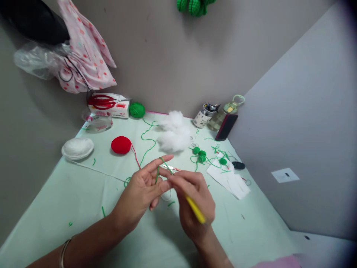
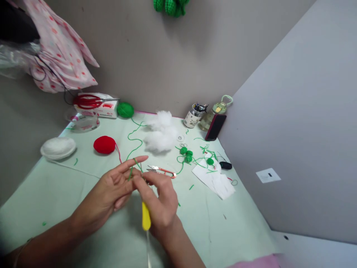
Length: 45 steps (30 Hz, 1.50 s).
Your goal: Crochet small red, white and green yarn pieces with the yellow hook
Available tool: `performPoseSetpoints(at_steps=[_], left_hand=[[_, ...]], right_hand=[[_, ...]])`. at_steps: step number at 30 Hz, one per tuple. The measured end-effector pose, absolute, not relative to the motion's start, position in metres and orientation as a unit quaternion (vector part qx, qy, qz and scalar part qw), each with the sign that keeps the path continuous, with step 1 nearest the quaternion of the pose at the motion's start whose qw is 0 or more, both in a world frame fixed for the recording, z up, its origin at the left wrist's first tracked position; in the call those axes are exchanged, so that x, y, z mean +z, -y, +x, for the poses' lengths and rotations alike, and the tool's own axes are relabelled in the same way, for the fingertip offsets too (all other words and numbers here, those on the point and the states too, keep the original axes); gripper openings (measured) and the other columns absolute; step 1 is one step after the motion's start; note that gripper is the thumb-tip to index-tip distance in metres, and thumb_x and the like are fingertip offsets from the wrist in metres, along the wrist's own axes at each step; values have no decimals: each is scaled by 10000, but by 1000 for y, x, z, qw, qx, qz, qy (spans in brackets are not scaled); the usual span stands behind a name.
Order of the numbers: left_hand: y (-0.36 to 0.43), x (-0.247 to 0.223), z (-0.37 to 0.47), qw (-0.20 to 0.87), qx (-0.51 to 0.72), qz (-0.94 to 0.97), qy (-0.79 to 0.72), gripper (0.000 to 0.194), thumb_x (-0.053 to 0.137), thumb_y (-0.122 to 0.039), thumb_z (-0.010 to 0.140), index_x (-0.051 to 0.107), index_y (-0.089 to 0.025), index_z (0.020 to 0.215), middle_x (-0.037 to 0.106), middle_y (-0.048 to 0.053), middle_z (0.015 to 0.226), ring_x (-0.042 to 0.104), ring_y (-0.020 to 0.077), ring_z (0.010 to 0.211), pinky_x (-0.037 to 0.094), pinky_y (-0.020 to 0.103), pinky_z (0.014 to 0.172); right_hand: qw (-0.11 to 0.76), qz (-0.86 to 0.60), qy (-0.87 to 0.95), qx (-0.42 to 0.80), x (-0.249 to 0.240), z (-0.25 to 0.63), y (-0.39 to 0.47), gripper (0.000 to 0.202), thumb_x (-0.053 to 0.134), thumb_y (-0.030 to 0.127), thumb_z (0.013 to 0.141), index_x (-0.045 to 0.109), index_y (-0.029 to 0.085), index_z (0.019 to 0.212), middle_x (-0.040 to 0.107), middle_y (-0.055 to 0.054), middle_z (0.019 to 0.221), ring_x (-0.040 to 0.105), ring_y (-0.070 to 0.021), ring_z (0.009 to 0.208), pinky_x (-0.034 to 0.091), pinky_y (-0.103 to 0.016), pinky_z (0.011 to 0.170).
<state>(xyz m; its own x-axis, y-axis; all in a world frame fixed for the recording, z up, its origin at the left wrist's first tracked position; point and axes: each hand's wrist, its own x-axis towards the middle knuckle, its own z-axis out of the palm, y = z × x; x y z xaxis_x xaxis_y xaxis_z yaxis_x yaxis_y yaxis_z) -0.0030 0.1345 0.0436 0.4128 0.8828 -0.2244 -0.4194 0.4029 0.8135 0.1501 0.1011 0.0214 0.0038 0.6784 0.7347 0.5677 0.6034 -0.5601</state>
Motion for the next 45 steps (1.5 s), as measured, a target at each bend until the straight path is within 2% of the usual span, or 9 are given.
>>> performPoseSetpoints(at_steps=[2, 5, 9, 13, 19, 29, 38, 41, 45], left_hand=[[-137, 44, -5, 807, 396, 300, -320, 544, 832, -293, 853, 657, -214, 1361, 554, -75, 676, 283, -17, 410, 242, 127, 386], [-142, 46, -8, 850, 376, 222, -293, 430, 810, -225, 859, 706, -134, 1266, 418, -113, 559, 189, -8, 424, 200, 123, 389], [-144, 45, -8, 830, 403, 251, -292, 414, 821, -202, 848, 721, -204, 1250, 562, -60, 729, 294, -20, 438, 244, 129, 403], [-140, 43, -6, 793, 405, 332, -313, 429, 825, -269, 860, 712, -255, 1273, 570, -59, 763, 423, 4, 471, 340, 148, 442], [-141, 43, -8, 781, 391, 370, -315, 371, 802, -302, 881, 731, -267, 1244, 602, -35, 888, 446, -3, 494, 355, 166, 459], [-142, 45, -11, 751, 410, 388, -344, 363, 804, -297, 872, 746, -275, 1230, 571, -38, 861, 439, 13, 508, 357, 180, 462], [-136, 41, -2, 800, 405, 314, -313, 507, 830, -314, 855, 676, -243, 1333, 566, -57, 762, 343, 0, 454, 279, 149, 411], [-140, 44, -6, 844, 376, 251, -288, 425, 797, -249, 882, 695, -157, 1285, 430, -105, 601, 219, -2, 439, 210, 134, 402], [-142, 47, -9, 830, 393, 264, -295, 376, 805, -205, 866, 725, -206, 1234, 563, -61, 756, 251, -29, 434, 200, 143, 401]], right_hand=[[538, -432, 724, 2, 20, 151, -100, 410, 622, 51, 946, 722, 285, 1269, 739, -79, 1119, 710, -214, 1032, 600, -372, 848], [600, -435, 660, 124, 26, 156, -104, 330, 575, 71, 978, 753, 284, 1157, 737, -41, 978, 691, -172, 877, 579, -340, 755], [653, -400, 558, 320, 33, 158, -109, 231, 569, 180, 1016, 775, 284, 1016, 710, -15, 898, 624, -135, 745, 535, -311, 688], [637, -412, 539, 365, 30, 156, -111, 169, 639, 229, 991, 797, 289, 1000, 735, -21, 940, 656, -149, 850, 531, -295, 732], [662, -391, 450, 454, 33, 158, -115, 189, 638, 321, 995, 777, 228, 908, 738, -25, 868, 658, -125, 709, 553, -281, 686], [614, -445, 580, 298, 36, 160, -103, 239, 478, 212, 1054, 713, 225, 1014, 749, -44, 963, 688, -150, 789, 582, -344, 782], [483, -432, 755, -106, 18, 157, -99, 392, 641, 42, 918, 717, 264, 1233, 738, -75, 1086, 718, -215, 990, 618, -355, 816], [556, -435, 708, 8, 20, 159, -102, 336, 583, 76, 963, 726, 269, 1198, 740, -60, 1026, 710, -207, 927, 612, -380, 794], [648, -419, 593, 232, 30, 161, -111, 230, 527, 169, 1017, 744, 236, 983, 702, -30, 822, 647, -168, 738, 586, -357, 699]])
